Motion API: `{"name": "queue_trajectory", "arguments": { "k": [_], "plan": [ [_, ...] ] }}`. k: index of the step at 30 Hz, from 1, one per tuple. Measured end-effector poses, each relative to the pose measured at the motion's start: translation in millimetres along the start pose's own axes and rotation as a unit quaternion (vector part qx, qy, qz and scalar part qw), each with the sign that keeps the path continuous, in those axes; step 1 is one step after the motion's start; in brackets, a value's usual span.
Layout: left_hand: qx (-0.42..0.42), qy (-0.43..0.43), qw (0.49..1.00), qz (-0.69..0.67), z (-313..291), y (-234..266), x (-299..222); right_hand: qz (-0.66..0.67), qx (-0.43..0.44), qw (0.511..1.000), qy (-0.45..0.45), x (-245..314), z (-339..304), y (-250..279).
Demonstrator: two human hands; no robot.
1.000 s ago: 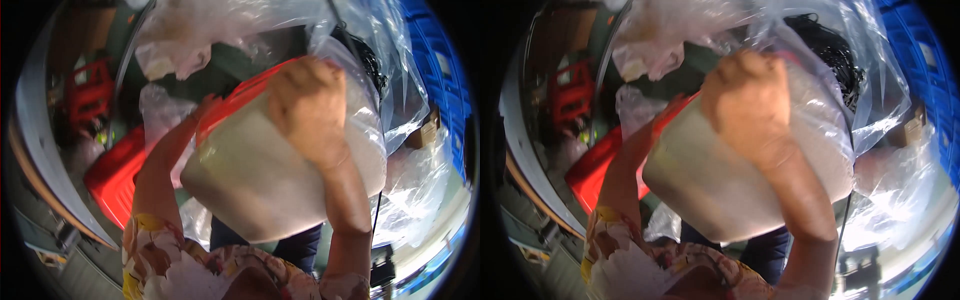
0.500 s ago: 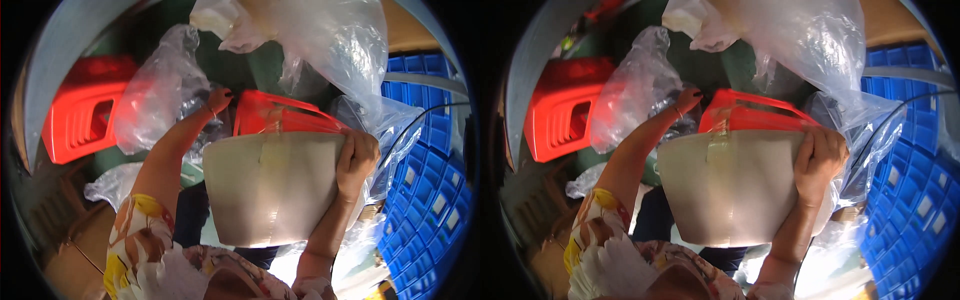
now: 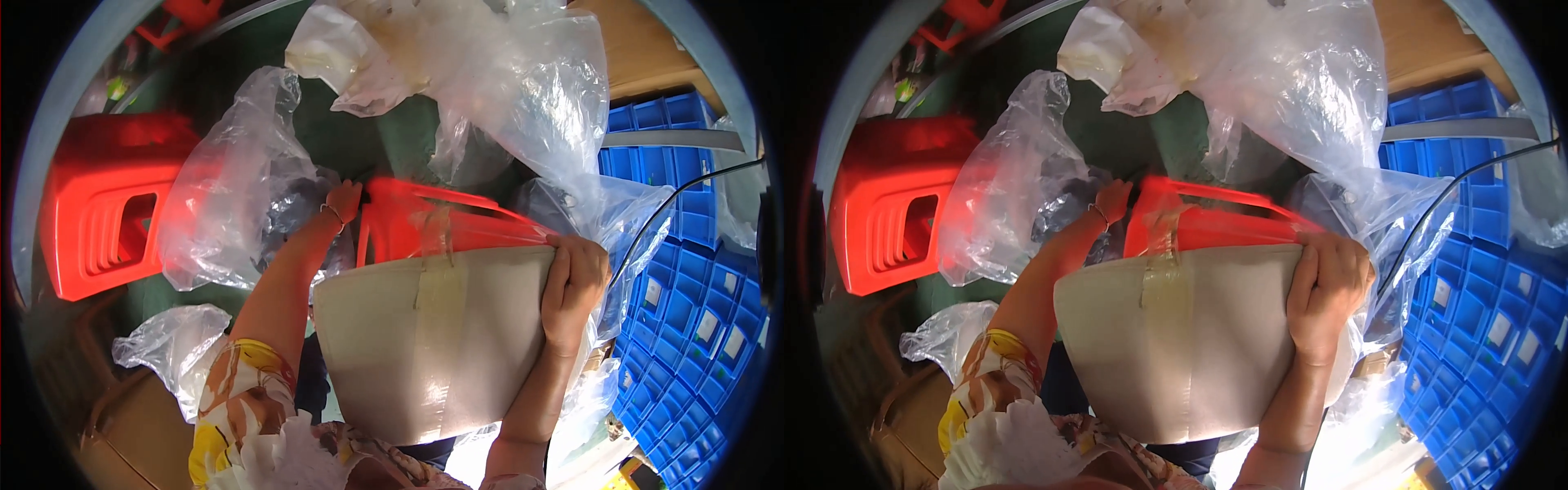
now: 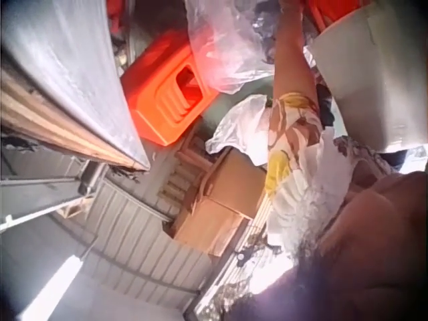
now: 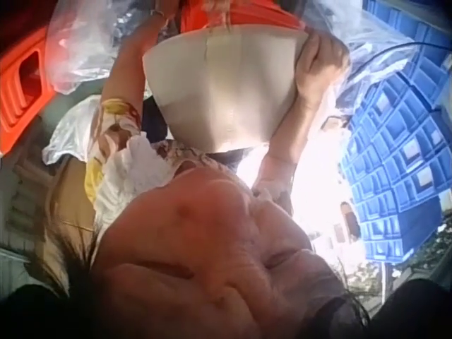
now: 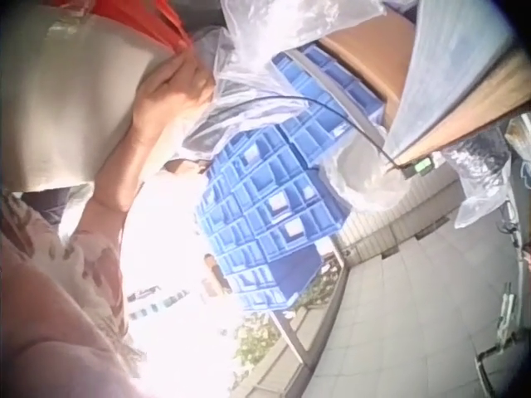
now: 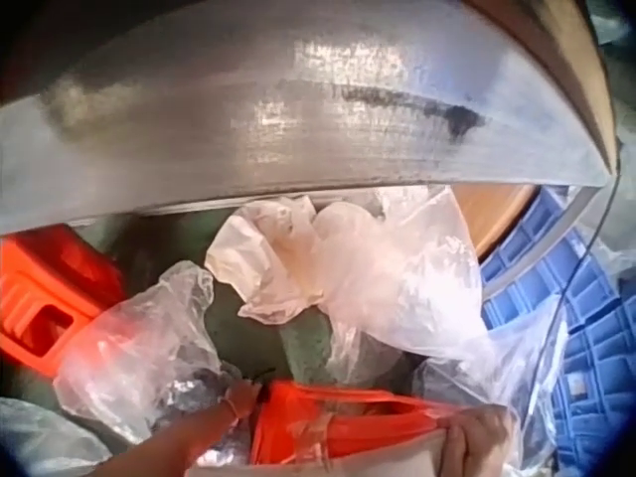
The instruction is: Sorting and assembling black plastic toy components at a factory workbench.
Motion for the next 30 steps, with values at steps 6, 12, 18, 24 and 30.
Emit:
{"name": "queue_trajectory", "arguments": {
  "k": [6, 12, 18, 24, 30],
  "plan": [
    [0.085, 0.127, 0.987, 0.047, 2.0, -1.1, -26.6, -0.027, 0.013, 1.0, 0.001, -0.3, -1.4, 2.5],
    [0.054, 0.147, 0.985, 0.069, -3.4, -34.4, 10.6, -0.022, 0.021, 1.0, -0.001, 8.1, 0.4, -1.5],
    [0.031, 0.113, 0.991, 0.06, -6.8, -53.3, 11.5, -0.028, 0.021, 0.999, 0.0, 9.0, -1.7, -2.2],
    [-0.061, 0.17, 0.974, -0.138, -3.7, -41.1, 30.5, -0.018, 0.026, 1.0, -0.003, 6.8, -3.1, -1.4],
    [-0.158, 0.192, 0.921, -0.301, -15.7, -45.0, 66.6, 0.001, 0.037, 0.999, 0.0, 11.7, -2.4, -4.3]
  ]
}}
Point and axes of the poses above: each hand's wrist, its own z-axis towards the middle knuckle, its own y-axis out of the back of the hand, x = y × z, the point moved 5 cm from there along z, towards the middle knuckle, and after that the axes turned 4 degrees about z, right-handed, at the moved point
